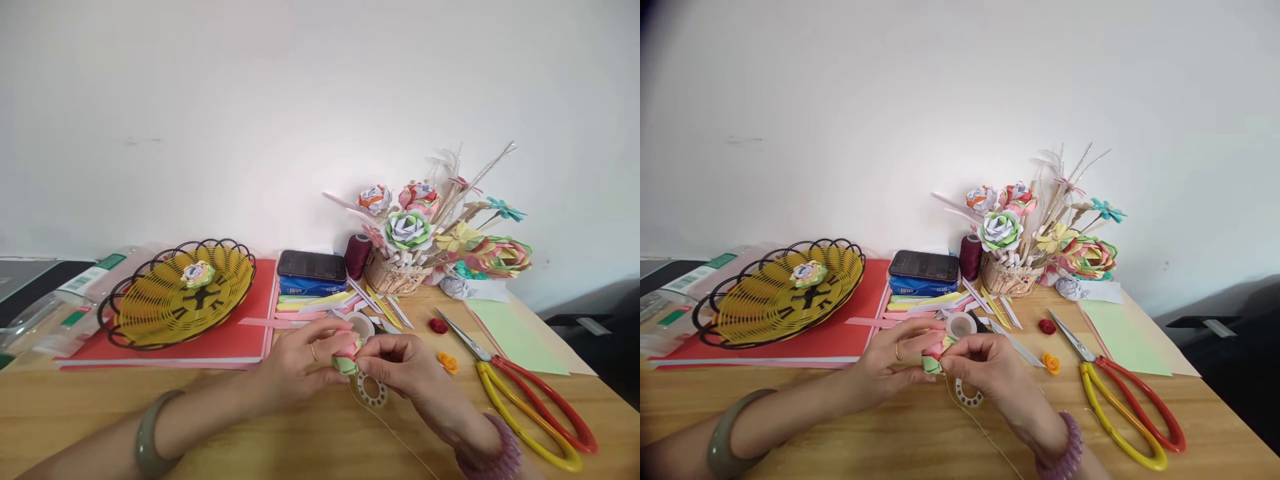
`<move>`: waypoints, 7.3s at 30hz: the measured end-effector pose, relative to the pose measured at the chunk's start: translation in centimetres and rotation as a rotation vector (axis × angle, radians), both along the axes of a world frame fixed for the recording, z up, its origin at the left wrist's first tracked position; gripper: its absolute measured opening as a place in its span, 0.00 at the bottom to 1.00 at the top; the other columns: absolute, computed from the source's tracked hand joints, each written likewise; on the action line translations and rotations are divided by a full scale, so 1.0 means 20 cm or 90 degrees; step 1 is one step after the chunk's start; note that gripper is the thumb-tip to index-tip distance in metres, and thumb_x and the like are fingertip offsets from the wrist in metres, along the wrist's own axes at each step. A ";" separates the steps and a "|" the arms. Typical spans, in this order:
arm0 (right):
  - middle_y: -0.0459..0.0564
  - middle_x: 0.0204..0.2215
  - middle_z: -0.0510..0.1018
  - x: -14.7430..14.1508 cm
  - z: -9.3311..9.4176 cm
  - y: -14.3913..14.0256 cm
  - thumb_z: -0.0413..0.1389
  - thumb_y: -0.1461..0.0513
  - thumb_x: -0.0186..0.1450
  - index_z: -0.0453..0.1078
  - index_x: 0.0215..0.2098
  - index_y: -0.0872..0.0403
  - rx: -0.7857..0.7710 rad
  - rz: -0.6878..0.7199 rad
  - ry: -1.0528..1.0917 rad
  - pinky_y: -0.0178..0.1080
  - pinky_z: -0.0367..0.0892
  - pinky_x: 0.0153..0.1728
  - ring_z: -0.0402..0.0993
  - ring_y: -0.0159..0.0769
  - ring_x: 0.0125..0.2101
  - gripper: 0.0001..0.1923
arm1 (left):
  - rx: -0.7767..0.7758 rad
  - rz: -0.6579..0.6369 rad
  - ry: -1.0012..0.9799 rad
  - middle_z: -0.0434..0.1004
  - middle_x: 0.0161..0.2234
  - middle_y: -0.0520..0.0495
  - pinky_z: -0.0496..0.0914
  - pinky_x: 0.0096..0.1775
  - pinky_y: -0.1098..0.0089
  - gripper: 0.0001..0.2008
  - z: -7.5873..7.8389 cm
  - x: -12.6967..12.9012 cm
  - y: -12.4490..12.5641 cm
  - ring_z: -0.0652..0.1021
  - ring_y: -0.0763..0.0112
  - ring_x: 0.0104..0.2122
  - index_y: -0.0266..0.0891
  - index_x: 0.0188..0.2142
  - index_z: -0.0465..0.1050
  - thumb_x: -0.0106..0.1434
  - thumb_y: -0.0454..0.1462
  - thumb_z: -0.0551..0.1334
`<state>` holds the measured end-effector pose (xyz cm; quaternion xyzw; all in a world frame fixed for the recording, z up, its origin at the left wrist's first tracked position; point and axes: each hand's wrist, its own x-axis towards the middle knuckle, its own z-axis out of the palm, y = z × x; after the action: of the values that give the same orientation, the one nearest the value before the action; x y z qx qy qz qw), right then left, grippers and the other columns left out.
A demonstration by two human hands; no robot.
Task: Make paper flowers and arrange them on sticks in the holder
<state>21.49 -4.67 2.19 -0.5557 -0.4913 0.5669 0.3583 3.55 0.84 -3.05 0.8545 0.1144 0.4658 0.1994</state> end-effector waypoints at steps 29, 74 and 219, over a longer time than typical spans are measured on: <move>0.44 0.20 0.71 0.01 0.00 -0.01 0.62 0.52 0.50 0.77 0.25 0.54 0.008 0.022 -0.048 0.32 0.54 0.23 0.58 0.27 0.21 0.14 | -0.448 -0.110 -0.054 0.72 0.50 0.41 0.74 0.43 0.63 0.22 0.00 0.00 -0.03 0.72 0.60 0.50 0.45 0.47 0.72 0.51 0.36 0.67; 0.42 0.18 0.67 0.02 0.01 0.00 0.61 0.51 0.51 0.73 0.25 0.55 -0.018 0.079 -0.039 0.33 0.54 0.22 0.58 0.27 0.20 0.14 | -0.540 -0.098 -0.010 0.72 0.50 0.43 0.73 0.41 0.69 0.21 0.02 -0.01 -0.04 0.72 0.61 0.50 0.44 0.45 0.74 0.49 0.34 0.67; 0.46 0.24 0.70 -0.03 -0.01 -0.05 0.54 0.63 0.60 0.70 0.28 0.52 0.423 -0.025 -0.296 0.32 0.59 0.18 0.64 0.29 0.22 0.04 | -0.677 -0.103 -0.106 0.65 0.47 0.49 0.68 0.38 0.73 0.23 0.03 0.02 -0.06 0.69 0.70 0.42 0.49 0.45 0.68 0.48 0.37 0.69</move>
<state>20.86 -5.63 2.02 -0.5326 -0.7048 0.2296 0.4085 3.87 -0.31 -2.51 0.6019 0.2518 0.3931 0.6479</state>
